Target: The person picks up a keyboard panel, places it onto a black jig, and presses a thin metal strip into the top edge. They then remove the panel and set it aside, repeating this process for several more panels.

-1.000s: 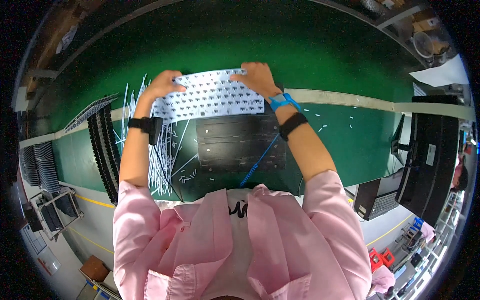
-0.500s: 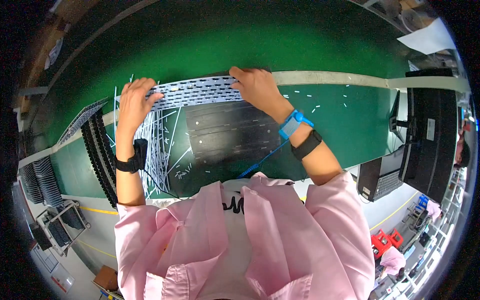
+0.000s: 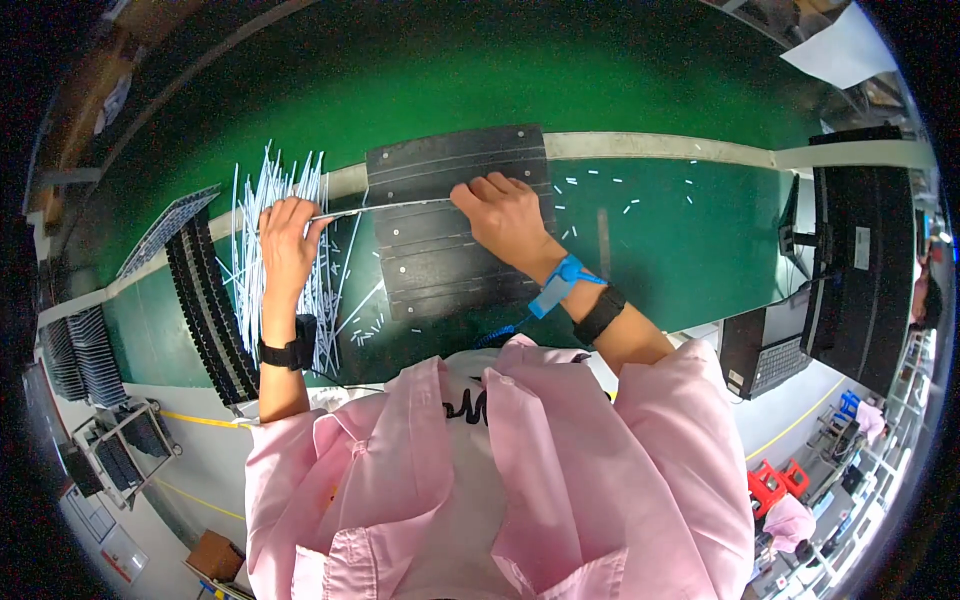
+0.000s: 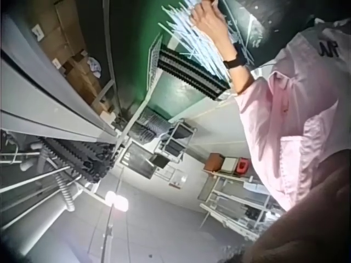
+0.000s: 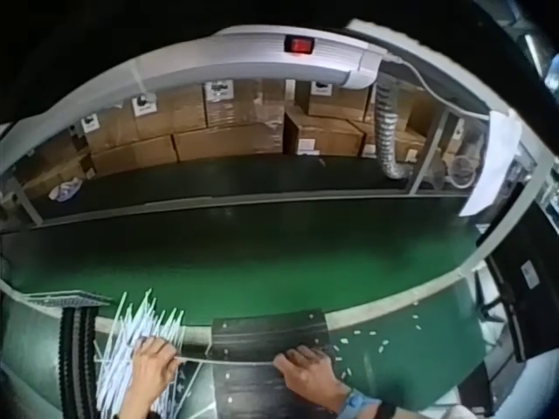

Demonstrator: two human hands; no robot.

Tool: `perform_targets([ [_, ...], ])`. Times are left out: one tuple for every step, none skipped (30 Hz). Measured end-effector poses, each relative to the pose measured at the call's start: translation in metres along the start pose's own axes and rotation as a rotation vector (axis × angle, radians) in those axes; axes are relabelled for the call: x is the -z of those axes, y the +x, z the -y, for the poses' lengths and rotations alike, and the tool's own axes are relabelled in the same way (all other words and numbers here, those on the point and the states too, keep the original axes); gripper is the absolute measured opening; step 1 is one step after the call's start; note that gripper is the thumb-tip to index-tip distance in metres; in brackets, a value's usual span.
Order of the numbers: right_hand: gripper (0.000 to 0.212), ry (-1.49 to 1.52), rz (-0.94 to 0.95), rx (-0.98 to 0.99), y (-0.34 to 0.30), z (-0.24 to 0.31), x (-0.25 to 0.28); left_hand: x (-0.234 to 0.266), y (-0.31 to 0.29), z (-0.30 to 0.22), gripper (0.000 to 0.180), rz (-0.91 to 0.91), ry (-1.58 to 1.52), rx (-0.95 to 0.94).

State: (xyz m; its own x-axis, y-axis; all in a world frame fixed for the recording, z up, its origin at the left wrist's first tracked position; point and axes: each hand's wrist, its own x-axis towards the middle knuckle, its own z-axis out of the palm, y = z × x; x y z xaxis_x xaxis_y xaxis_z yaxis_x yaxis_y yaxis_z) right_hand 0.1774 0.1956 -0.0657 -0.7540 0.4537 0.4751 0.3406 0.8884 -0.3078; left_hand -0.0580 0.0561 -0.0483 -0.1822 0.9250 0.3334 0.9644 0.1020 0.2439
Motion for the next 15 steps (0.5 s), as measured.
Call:
perform_targets([
  [0.011,-0.018,-0.01,0.0,0.0,0.001,-0.001,-0.001,0.003,0.001,0.017,0.001,-0.007,-0.001],
  [0.011,-0.014,-0.008,0.002,0.001,0.002,-0.001,-0.002,0.005,0.003,0.016,0.001,-0.013,-0.002],
  [0.011,-0.019,0.001,0.002,0.003,0.001,0.0,-0.002,0.006,0.003,0.016,0.002,-0.019,-0.004],
  [0.012,-0.024,0.009,0.001,0.006,0.0,0.001,0.0,0.006,0.003,0.016,0.003,-0.016,0.001],
  [0.012,-0.034,0.016,0.001,0.008,-0.002,0.001,0.002,0.009,0.004,0.016,0.049,-0.02,-0.01],
  [0.012,-0.034,0.015,0.004,0.006,-0.002,0.001,0.004,0.012,0.004,0.015,0.095,-0.024,-0.021],
  [0.012,-0.031,0.009,-0.005,0.001,0.0,0.002,0.005,0.015,0.004,0.015,0.141,-0.028,-0.032],
  [0.012,-0.028,0.003,-0.014,-0.004,0.003,0.002,0.007,0.015,0.003,0.015,0.138,-0.027,-0.03],
  [0.012,-0.025,-0.002,-0.022,-0.006,0.003,0.002,0.009,0.014,0.001,0.015,0.16,-0.024,-0.032],
  [0.012,-0.018,-0.002,-0.024,-0.004,0.001,0.003,0.013,0.01,-0.003,0.015,0.188,-0.02,-0.034],
  [0.013,0.007,0.02,-0.007,0.001,-0.002,0.004,0.016,0.007,-0.006,0.015,0.217,-0.016,-0.035],
  [0.013,0.023,0.044,0.004,0.005,-0.007,0.007,0.018,0.006,-0.009,0.015,0.224,-0.02,-0.039],
  [0.013,0.04,0.067,0.014,0.008,-0.01,0.008,0.019,0.005,-0.012,0.015,0.228,-0.022,-0.019],
  [0.013,0.038,0.07,0.005,0.01,-0.014,0.008,0.019,0.005,-0.014,0.015,0.233,-0.023,0.001],
  [0.014,0.081,0.06,0.021,0.015,-0.018,0.007,0.02,0.006,-0.015,0.015,0.234,-0.02,0.023],
])
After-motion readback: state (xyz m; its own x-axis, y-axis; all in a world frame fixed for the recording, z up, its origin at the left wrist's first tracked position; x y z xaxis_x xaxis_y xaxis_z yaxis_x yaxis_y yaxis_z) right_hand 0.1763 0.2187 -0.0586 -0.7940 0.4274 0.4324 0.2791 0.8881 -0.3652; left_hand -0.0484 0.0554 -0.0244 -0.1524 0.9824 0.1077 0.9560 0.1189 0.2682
